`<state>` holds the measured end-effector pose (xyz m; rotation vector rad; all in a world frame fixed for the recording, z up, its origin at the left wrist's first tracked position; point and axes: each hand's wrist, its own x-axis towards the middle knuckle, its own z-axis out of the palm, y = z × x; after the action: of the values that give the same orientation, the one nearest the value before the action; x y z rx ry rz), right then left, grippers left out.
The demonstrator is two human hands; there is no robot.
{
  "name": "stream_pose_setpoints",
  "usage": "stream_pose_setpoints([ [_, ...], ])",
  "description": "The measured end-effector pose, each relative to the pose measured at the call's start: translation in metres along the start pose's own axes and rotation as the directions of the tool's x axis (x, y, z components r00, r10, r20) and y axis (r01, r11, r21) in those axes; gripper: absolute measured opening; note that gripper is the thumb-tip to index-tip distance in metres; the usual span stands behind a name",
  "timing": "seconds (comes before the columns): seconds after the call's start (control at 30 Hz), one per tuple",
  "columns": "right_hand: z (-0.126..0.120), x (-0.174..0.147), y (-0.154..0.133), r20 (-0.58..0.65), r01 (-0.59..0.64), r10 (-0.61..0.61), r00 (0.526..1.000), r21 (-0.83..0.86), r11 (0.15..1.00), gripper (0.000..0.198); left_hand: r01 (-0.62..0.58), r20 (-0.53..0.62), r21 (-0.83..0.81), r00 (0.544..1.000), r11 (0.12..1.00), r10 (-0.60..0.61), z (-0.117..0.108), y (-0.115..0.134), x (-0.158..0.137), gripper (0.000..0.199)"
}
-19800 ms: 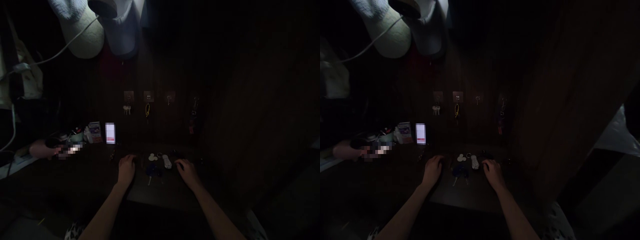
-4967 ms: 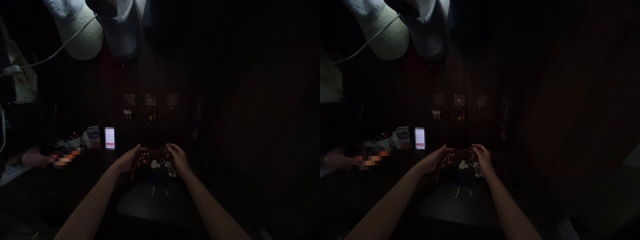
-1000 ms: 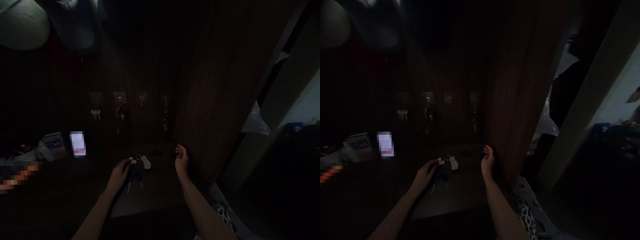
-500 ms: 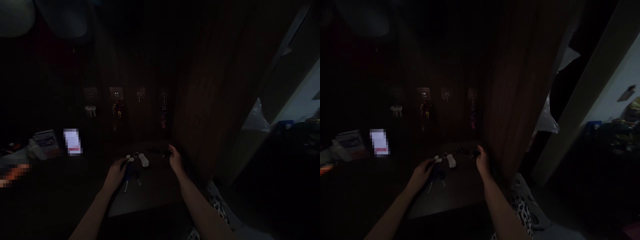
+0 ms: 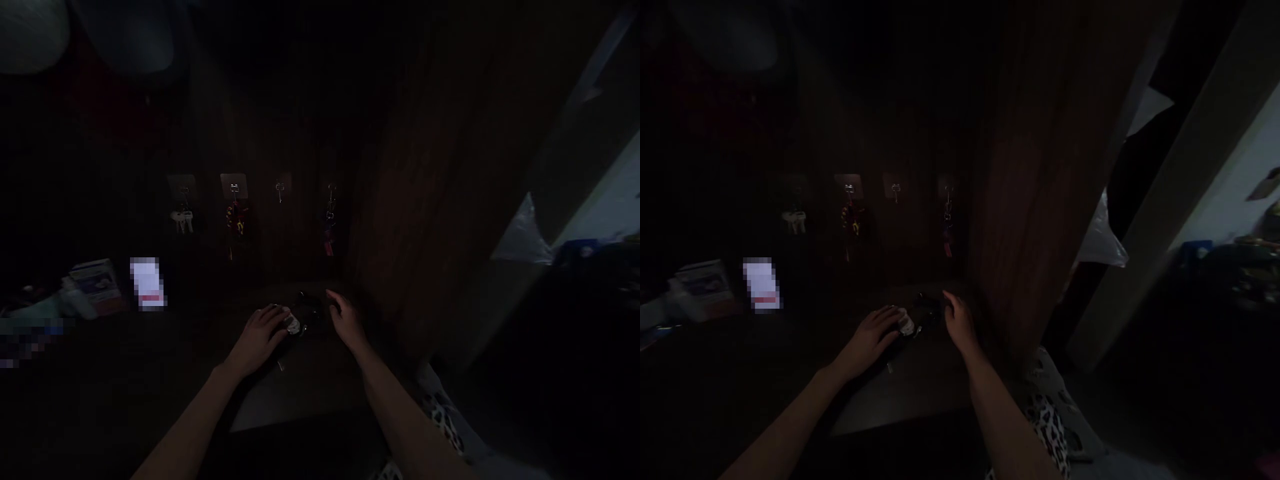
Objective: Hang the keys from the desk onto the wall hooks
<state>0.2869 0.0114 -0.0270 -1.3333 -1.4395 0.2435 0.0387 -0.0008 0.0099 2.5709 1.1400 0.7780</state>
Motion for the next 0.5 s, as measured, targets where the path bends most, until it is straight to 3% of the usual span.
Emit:
stream_pose_setpoints([
  [0.13, 0.001, -0.001, -0.004, 0.070, 0.023, -0.018, 0.997, -0.082, 0.996, 0.045, 0.003, 0.102, 0.054, 0.995, 0.999, -0.009, 0.005, 0.006, 0.004, 0.042],
  [0.5, -0.002, -0.002, -0.010, 0.078, -0.004, 0.010, 0.997, -0.078, 0.997, 0.047, 0.011, 0.103, 0.044, 0.995, 0.999, -0.015, -0.017, -0.017, -0.024, 0.037],
])
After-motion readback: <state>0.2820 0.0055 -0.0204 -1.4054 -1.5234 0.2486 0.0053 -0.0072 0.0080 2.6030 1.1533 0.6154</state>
